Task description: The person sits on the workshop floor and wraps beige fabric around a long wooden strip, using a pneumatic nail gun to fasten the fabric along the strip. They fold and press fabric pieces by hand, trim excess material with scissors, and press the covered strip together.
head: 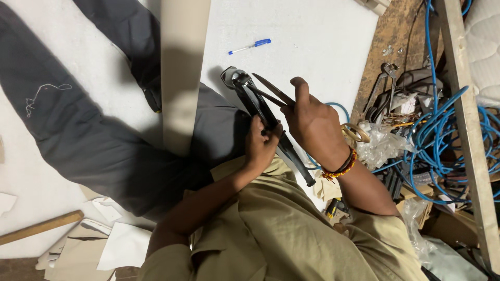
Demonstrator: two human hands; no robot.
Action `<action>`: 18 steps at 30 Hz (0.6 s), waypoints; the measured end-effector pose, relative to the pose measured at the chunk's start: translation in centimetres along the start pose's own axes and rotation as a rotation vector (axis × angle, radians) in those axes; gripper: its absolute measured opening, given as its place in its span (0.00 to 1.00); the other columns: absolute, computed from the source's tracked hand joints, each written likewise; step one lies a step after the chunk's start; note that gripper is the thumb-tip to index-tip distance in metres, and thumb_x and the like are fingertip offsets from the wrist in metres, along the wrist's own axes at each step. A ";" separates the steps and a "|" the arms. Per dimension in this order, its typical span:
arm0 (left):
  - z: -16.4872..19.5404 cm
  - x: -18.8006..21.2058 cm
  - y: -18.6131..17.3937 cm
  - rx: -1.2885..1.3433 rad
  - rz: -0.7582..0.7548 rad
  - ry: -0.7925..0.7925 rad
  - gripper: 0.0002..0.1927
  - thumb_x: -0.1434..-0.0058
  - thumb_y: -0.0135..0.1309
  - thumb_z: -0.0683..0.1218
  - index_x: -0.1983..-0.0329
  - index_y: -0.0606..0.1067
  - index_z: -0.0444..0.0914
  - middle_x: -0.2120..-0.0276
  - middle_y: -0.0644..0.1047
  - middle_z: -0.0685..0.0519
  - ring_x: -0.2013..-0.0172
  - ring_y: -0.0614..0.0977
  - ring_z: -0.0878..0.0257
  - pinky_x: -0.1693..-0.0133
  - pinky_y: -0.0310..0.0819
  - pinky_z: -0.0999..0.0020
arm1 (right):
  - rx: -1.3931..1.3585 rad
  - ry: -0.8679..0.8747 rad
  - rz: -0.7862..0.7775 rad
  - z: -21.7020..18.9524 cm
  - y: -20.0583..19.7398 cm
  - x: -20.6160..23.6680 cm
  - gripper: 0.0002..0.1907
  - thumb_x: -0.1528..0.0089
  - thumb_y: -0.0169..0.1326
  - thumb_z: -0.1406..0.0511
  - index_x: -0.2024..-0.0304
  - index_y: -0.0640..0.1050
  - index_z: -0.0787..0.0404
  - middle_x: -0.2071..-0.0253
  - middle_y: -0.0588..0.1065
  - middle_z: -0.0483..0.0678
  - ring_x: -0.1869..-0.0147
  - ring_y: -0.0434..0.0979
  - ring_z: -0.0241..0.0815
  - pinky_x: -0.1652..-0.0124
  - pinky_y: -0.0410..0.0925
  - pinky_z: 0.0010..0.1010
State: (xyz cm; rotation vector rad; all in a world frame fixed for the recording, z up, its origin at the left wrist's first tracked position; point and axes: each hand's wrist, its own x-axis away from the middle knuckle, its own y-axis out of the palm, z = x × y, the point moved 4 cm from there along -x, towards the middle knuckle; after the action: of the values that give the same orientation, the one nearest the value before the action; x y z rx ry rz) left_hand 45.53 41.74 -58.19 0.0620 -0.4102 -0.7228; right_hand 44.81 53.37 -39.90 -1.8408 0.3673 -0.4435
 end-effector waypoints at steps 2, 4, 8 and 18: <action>-0.2 0.2 0.1 0.019 0.002 0.001 0.14 0.33 0.61 0.41 0.51 0.69 0.34 0.64 0.77 0.54 0.69 0.75 0.71 0.67 0.72 0.74 | 0.026 -0.006 -0.004 -0.2 0.1 0.0 0.27 0.36 0.58 0.67 0.39 0.64 0.69 0.72 0.76 0.56 0.73 0.77 0.58 0.75 0.68 0.44; -0.1 0.3 0.3 0.066 -0.002 0.022 0.15 0.34 0.60 0.40 0.47 0.70 0.34 0.64 0.78 0.54 0.69 0.75 0.71 0.67 0.71 0.73 | 0.032 0.006 -0.011 -0.3 0.2 0.0 0.27 0.36 0.57 0.68 0.37 0.63 0.69 0.71 0.76 0.56 0.73 0.77 0.57 0.75 0.68 0.44; -0.1 0.4 0.4 0.072 -0.029 0.030 0.18 0.33 0.58 0.40 0.44 0.68 0.34 0.61 0.79 0.55 0.65 0.79 0.72 0.62 0.75 0.74 | 0.040 -0.035 0.020 -0.7 0.2 0.1 0.30 0.36 0.57 0.68 0.35 0.61 0.70 0.69 0.77 0.57 0.72 0.77 0.58 0.75 0.69 0.44; -1.1 0.6 -0.2 -0.059 -0.004 0.058 0.20 0.34 0.62 0.41 0.43 0.69 0.32 0.64 0.76 0.53 0.67 0.74 0.69 0.65 0.72 0.72 | 0.028 0.064 -0.013 -0.4 1.8 0.3 0.32 0.37 0.57 0.68 0.34 0.61 0.70 0.70 0.76 0.59 0.72 0.77 0.61 0.75 0.68 0.46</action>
State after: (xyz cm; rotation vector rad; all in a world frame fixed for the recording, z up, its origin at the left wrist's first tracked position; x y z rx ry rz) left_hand 46.26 41.07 -59.01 0.0283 -0.3333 -0.7347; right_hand 44.87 52.35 -41.42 -1.8059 0.3912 -0.5144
